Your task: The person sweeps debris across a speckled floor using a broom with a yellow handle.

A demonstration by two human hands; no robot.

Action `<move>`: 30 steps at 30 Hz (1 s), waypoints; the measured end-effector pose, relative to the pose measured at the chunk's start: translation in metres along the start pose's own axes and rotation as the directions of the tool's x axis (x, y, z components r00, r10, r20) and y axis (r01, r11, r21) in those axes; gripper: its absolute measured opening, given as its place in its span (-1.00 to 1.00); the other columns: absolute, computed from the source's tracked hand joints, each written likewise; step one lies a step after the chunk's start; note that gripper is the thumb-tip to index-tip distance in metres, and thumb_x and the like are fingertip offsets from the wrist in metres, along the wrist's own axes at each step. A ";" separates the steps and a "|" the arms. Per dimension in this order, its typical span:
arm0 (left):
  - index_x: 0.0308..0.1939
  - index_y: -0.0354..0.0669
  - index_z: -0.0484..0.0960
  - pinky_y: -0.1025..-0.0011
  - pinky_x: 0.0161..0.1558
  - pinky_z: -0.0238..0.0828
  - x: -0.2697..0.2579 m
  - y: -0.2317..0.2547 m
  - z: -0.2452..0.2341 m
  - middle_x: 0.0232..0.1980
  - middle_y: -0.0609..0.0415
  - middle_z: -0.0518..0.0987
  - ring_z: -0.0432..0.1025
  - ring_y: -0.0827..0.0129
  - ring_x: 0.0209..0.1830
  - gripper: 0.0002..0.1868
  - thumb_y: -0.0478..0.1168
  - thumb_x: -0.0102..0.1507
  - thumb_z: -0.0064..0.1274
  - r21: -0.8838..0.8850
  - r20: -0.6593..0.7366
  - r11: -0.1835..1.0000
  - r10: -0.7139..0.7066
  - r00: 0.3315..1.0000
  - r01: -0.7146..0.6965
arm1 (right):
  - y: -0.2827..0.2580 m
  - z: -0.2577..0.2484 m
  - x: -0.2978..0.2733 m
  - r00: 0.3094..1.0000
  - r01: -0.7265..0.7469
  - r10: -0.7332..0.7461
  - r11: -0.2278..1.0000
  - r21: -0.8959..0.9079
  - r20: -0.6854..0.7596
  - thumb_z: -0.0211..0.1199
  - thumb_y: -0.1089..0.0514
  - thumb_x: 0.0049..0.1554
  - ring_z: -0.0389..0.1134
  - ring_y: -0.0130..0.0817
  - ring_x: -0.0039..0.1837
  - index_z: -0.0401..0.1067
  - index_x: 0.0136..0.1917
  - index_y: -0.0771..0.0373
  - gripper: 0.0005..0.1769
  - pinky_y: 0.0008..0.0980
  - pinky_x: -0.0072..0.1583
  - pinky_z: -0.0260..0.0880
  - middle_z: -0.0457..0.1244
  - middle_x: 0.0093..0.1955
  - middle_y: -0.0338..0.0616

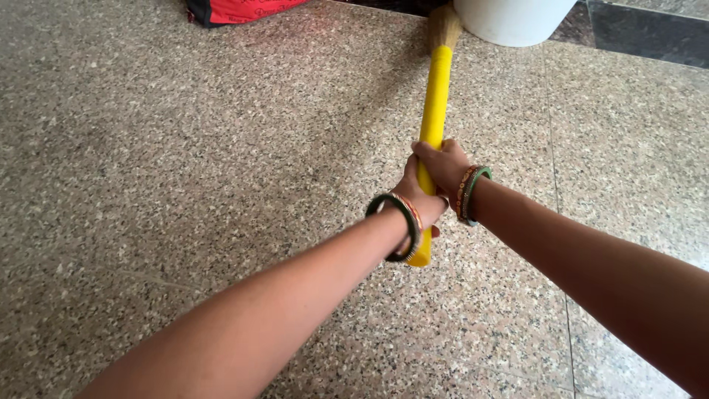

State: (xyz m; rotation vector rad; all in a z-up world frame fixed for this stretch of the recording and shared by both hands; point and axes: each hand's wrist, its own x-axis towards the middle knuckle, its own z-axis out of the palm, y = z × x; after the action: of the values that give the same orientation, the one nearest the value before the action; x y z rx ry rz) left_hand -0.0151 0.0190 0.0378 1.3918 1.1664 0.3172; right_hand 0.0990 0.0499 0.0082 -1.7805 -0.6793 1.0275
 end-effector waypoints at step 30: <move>0.57 0.44 -0.39 0.31 -0.59 0.40 0.033 -0.030 0.000 -0.13 -0.11 0.63 0.48 0.22 -0.54 -0.10 -0.14 0.37 -0.10 0.183 -0.012 0.977 -0.108 0.994 0.109 | 0.054 0.029 0.032 0.991 0.063 -0.090 0.968 -0.244 -0.102 0.12 -0.18 0.24 0.49 -0.14 -0.01 0.23 0.32 0.40 -0.36 -0.18 0.03 0.51 0.39 0.04 0.18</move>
State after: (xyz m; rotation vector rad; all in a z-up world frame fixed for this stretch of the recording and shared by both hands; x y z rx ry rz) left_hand -0.0130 0.0373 -0.0032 1.4800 1.2941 0.1363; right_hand 0.0901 0.0663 -0.0580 -1.9880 -0.8230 0.8130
